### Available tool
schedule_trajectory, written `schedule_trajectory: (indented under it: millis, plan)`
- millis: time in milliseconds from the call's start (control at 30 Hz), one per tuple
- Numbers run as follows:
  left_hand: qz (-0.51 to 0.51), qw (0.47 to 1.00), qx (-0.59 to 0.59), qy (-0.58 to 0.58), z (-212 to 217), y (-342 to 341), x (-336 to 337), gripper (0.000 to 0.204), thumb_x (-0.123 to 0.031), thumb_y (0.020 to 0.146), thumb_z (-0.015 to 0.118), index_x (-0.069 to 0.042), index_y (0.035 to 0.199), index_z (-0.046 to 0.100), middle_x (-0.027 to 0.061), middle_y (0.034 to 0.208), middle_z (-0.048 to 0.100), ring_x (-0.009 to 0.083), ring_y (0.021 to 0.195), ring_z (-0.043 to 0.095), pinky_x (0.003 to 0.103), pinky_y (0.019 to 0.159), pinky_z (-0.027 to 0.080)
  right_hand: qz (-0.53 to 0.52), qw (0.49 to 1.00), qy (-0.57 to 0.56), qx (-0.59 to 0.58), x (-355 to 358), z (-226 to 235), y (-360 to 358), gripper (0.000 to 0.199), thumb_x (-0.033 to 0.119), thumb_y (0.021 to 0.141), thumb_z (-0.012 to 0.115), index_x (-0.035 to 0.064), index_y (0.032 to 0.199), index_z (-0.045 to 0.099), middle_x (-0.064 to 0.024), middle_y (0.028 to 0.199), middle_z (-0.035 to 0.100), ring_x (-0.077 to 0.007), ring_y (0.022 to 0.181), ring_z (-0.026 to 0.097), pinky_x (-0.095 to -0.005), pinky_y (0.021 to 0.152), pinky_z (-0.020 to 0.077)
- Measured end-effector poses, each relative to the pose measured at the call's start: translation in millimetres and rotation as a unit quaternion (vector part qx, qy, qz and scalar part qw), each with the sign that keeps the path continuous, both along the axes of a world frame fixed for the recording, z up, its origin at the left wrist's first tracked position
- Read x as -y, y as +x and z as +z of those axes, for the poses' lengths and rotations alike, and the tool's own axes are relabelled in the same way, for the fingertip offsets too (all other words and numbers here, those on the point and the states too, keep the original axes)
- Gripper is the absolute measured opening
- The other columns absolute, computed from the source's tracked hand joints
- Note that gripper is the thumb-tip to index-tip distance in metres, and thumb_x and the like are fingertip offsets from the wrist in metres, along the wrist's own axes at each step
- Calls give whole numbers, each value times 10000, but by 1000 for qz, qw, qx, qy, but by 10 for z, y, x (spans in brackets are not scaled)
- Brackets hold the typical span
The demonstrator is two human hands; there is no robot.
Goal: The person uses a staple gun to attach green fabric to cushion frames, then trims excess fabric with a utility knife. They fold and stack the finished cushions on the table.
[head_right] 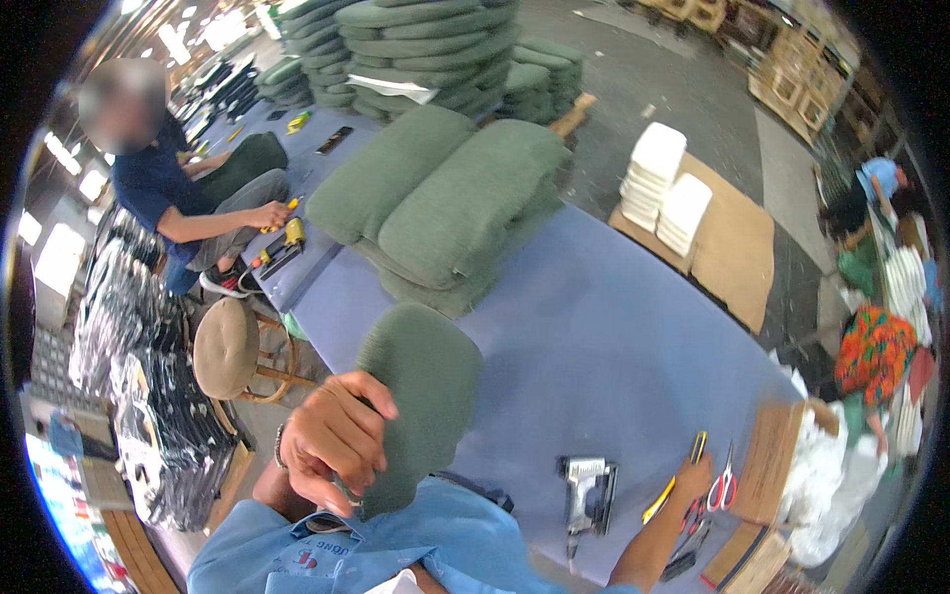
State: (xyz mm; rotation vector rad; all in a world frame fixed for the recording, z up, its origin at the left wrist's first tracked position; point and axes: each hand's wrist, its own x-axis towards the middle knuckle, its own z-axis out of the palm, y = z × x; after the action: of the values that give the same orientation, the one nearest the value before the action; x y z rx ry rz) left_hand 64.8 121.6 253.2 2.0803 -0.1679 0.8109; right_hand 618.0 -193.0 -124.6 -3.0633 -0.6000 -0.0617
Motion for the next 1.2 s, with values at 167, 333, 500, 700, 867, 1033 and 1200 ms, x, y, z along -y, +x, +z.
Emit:
schedule_trajectory:
  millis: [167, 333, 500, 700, 867, 1033, 1200]
  plan:
    - [10, 999, -23, 30, -34, 101, -127, 514, -404, 968, 698, -179, 547, 508, -49, 533, 495, 174, 501, 505, 396, 884, 436, 34, 988, 52, 143, 404, 254, 6, 686, 465, 870, 781, 26, 1371, 618, -249, 1297, 651, -389, 1250, 601, -539, 1009, 507]
    - [53, 998, 31, 9, -111, 333, -221, 557, -312, 980, 703, -139, 526, 432, -24, 505, 408, 208, 481, 444, 424, 850, 459, 130, 966, 172, 144, 403, -314, -591, 610, 420, 946, 728, 4, 1376, 607, -239, 1341, 633, -401, 1227, 608, -512, 1029, 509]
    - [60, 996, 66, -20, -210, 685, -137, 531, -237, 994, 692, -114, 525, 476, -27, 506, 455, 204, 492, 464, 412, 855, 462, 166, 978, 119, 53, 300, -863, -1854, 604, 422, 957, 707, 22, 1397, 603, -230, 1377, 617, -408, 1250, 592, -525, 1024, 507]
    - [78, 994, 76, -25, -265, 766, 56, 373, -224, 999, 685, -119, 643, 663, -24, 678, 667, 174, 704, 628, 448, 1049, 433, 146, 983, 100, 46, 450, -1188, -2298, 598, 425, 971, 680, 43, 1423, 598, -220, 1420, 597, -415, 1277, 574, -540, 1018, 505]
    - [162, 984, 30, 61, -341, 344, 11, 382, -282, 936, 760, -83, 1258, 703, 141, 1358, 652, 338, 1388, 550, 535, 1252, 256, 108, 967, 228, -33, -25, -461, -1783, 647, 394, 979, 683, 41, 1484, 487, -203, 1451, 557, -411, 1303, 546, -550, 1087, 442]
    - [328, 937, -118, -20, -290, 13, 134, 1055, -359, 903, 772, -52, 1669, 116, 360, 1690, 73, 493, 1522, 307, 486, 1250, 271, 219, 843, 482, -97, -1445, 1207, -1818, 374, 230, 1050, 638, -39, 1311, 633, -195, 1269, 670, -306, 1136, 654, -406, 999, 517]
    - [241, 961, -129, -42, -297, -82, 91, 1064, -366, 918, 735, -4, 1658, 62, 350, 1691, 109, 450, 1520, 338, 443, 1232, 312, 483, 650, 572, -131, -2607, 3176, -2851, 336, 196, 1045, 614, -15, 1303, 652, -161, 1326, 667, -267, 1211, 631, -389, 1023, 493]
